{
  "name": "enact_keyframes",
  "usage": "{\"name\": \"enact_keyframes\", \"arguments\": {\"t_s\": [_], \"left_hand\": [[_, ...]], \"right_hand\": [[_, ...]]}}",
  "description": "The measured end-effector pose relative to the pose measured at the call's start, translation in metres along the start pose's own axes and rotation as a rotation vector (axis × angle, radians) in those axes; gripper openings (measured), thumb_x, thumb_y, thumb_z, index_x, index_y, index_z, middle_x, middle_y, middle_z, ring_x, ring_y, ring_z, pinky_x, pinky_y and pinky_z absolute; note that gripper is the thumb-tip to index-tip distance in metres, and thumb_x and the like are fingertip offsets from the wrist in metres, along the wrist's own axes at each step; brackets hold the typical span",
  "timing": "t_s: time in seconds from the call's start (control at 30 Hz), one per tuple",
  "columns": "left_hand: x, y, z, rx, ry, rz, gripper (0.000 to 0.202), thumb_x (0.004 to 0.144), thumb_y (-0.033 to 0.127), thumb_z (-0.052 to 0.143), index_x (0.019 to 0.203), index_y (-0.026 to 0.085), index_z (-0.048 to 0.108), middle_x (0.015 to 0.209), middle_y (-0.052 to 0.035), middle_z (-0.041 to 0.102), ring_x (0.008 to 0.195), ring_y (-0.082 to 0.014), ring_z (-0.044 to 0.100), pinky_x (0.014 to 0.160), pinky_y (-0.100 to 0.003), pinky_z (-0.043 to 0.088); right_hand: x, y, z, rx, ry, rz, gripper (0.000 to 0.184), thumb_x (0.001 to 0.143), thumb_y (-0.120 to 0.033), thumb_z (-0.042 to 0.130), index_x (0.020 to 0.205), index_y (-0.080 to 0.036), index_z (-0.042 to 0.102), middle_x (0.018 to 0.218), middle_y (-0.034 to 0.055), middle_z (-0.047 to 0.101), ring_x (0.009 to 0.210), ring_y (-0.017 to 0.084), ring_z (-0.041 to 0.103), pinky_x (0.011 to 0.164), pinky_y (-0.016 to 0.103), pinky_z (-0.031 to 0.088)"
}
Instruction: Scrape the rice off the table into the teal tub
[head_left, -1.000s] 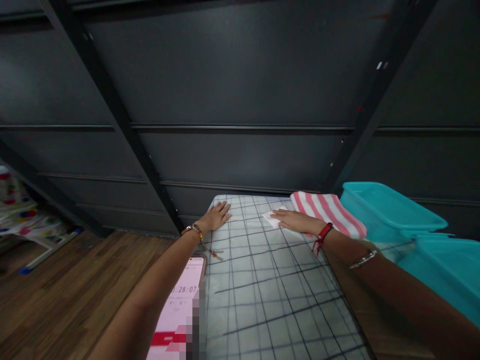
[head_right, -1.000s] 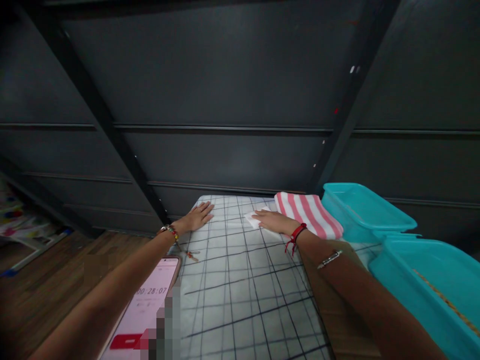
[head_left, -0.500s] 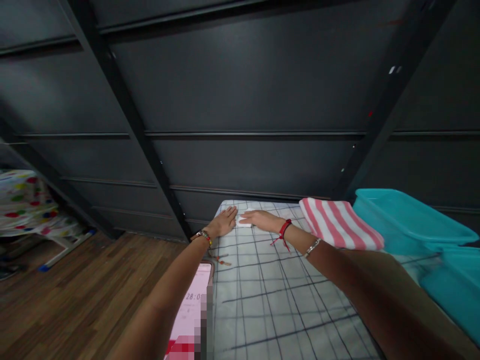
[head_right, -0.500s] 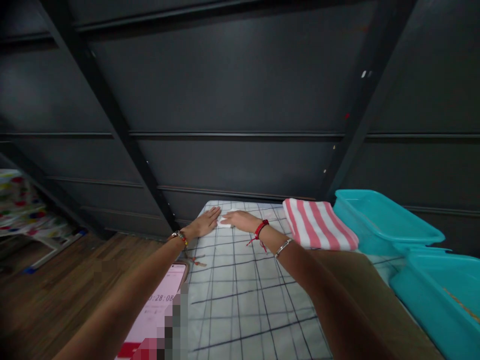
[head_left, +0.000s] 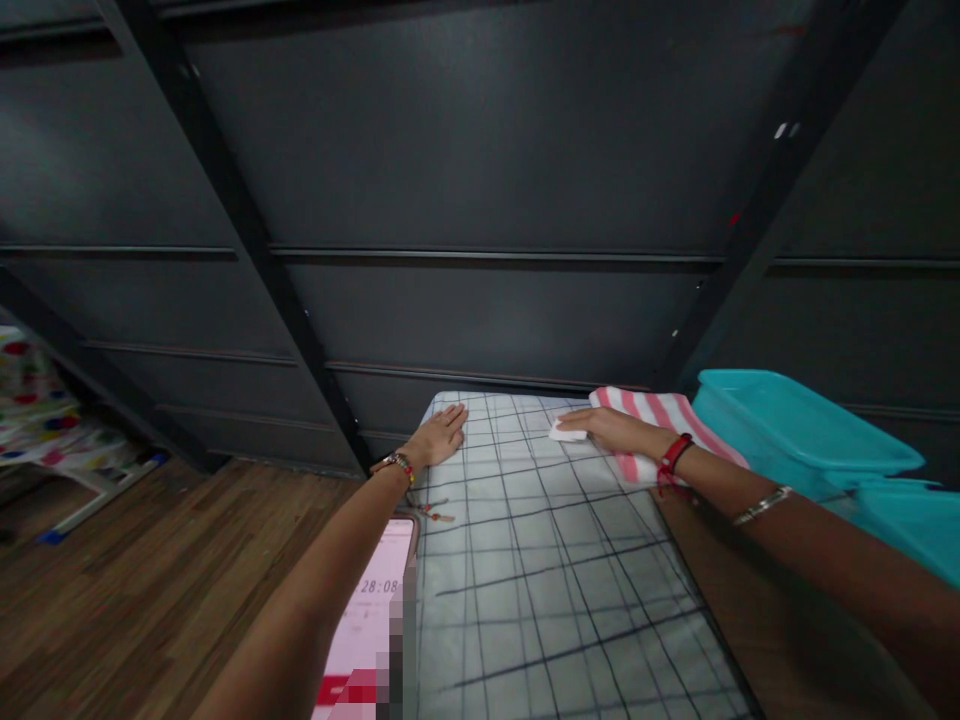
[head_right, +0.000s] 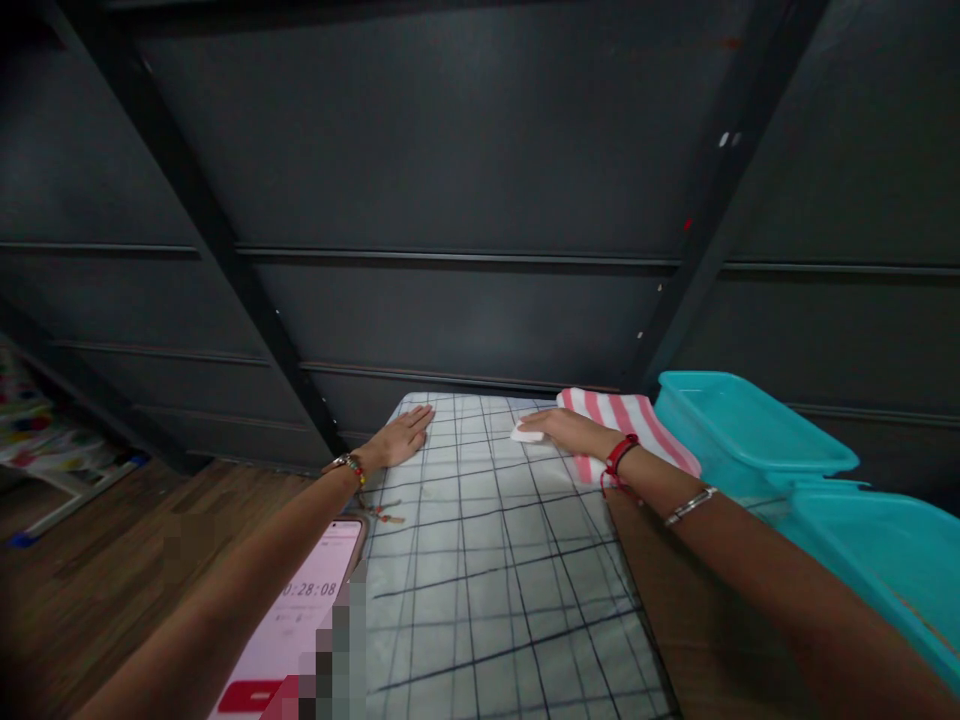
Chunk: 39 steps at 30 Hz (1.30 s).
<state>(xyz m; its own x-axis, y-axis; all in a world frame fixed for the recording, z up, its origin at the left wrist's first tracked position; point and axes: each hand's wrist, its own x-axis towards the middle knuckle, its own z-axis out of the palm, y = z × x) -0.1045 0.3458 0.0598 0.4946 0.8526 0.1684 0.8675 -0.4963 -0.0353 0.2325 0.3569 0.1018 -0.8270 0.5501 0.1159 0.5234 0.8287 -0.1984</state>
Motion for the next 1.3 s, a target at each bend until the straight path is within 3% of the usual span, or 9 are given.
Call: {"name": "enact_keyframes", "arguments": {"t_s": [0.13,0.3,0.43,0.6,0.7,0.87,1.1,1.2,1.3], "left_hand": [[0.001,0.001,-0.002,0.006,0.003,-0.001,0.034,0.086,0.035,0.054,0.117,0.020,0.050,0.123,-0.0072,0.051,0.104,-0.0222,0.054,0.086,-0.045,0.046],[0.000,0.001,-0.002,0.024,-0.011,-0.017,0.034,0.086,0.035,0.054,0.117,0.020,0.050,0.123,-0.0071,0.051,0.103,-0.0219,0.054,0.086,-0.045,0.047],[0.001,-0.002,0.001,0.012,-0.033,-0.021,0.035,0.086,0.035,0.054,0.118,0.020,0.049,0.124,-0.0073,0.050,0.105,-0.0226,0.053,0.087,-0.046,0.046],[0.002,-0.005,0.005,-0.033,-0.063,-0.016,0.039,0.086,0.035,0.054,0.121,0.021,0.047,0.130,-0.0078,0.046,0.112,-0.0251,0.049,0.092,-0.050,0.041],[0.002,-0.006,0.006,-0.055,-0.092,-0.010,0.043,0.087,0.038,0.051,0.126,0.022,0.043,0.137,-0.0090,0.040,0.121,-0.0271,0.042,0.098,-0.053,0.034],[0.003,-0.006,0.002,-0.061,-0.146,-0.006,0.047,0.092,0.031,0.023,0.137,0.017,0.028,0.148,-0.0098,0.023,0.135,-0.0230,0.018,0.108,-0.043,0.021],[-0.002,-0.002,-0.001,-0.042,-0.188,-0.015,0.049,0.089,0.025,0.021,0.136,0.012,0.030,0.146,-0.0117,0.026,0.134,-0.0208,0.020,0.107,-0.036,0.023],[-0.006,0.001,0.001,-0.043,-0.191,-0.003,0.050,0.089,0.026,0.021,0.136,0.010,0.028,0.147,-0.0123,0.024,0.135,-0.0203,0.019,0.108,-0.035,0.021],[-0.008,0.002,0.003,-0.050,-0.183,-0.003,0.051,0.090,0.027,0.019,0.137,0.009,0.026,0.148,-0.0131,0.022,0.135,-0.0208,0.016,0.109,-0.037,0.019]], "right_hand": [[0.056,-0.015,0.012,-0.002,0.112,0.025,0.063,0.073,0.007,0.034,0.128,-0.021,0.047,0.136,0.0051,0.043,0.123,0.016,0.040,0.104,0.038,0.030],[0.111,-0.041,0.045,0.050,0.034,-0.087,0.057,0.074,0.006,0.037,0.122,-0.020,0.054,0.130,0.0054,0.051,0.120,0.015,0.044,0.102,0.033,0.034],[0.087,-0.035,0.052,0.074,-0.014,-0.099,0.064,0.070,0.009,0.033,0.122,-0.022,0.054,0.131,0.0035,0.049,0.121,0.014,0.043,0.103,0.034,0.033],[0.013,-0.007,0.032,0.069,-0.042,-0.039,0.068,0.065,0.011,0.032,0.121,-0.020,0.055,0.128,0.0049,0.052,0.121,0.017,0.043,0.103,0.038,0.033],[-0.013,-0.004,0.020,0.059,-0.017,-0.005,0.067,0.064,0.010,0.032,0.119,-0.020,0.057,0.125,0.0043,0.055,0.119,0.017,0.045,0.102,0.038,0.035],[0.018,-0.030,0.019,0.029,0.102,-0.015,0.069,0.069,0.010,0.029,0.129,-0.019,0.045,0.137,0.0065,0.043,0.125,0.015,0.038,0.105,0.038,0.030],[0.106,-0.084,0.043,0.044,0.015,-0.263,0.050,0.080,0.003,0.038,0.121,-0.021,0.053,0.130,0.0045,0.051,0.124,0.014,0.039,0.104,0.034,0.031],[0.099,-0.082,0.050,0.049,-0.041,-0.277,0.049,0.079,0.004,0.038,0.116,-0.022,0.057,0.125,0.0050,0.055,0.121,0.015,0.043,0.103,0.036,0.032],[0.062,-0.066,0.050,0.050,-0.081,-0.251,0.058,0.076,0.008,0.035,0.122,-0.021,0.052,0.131,0.0054,0.050,0.125,0.015,0.037,0.105,0.038,0.029]]}}
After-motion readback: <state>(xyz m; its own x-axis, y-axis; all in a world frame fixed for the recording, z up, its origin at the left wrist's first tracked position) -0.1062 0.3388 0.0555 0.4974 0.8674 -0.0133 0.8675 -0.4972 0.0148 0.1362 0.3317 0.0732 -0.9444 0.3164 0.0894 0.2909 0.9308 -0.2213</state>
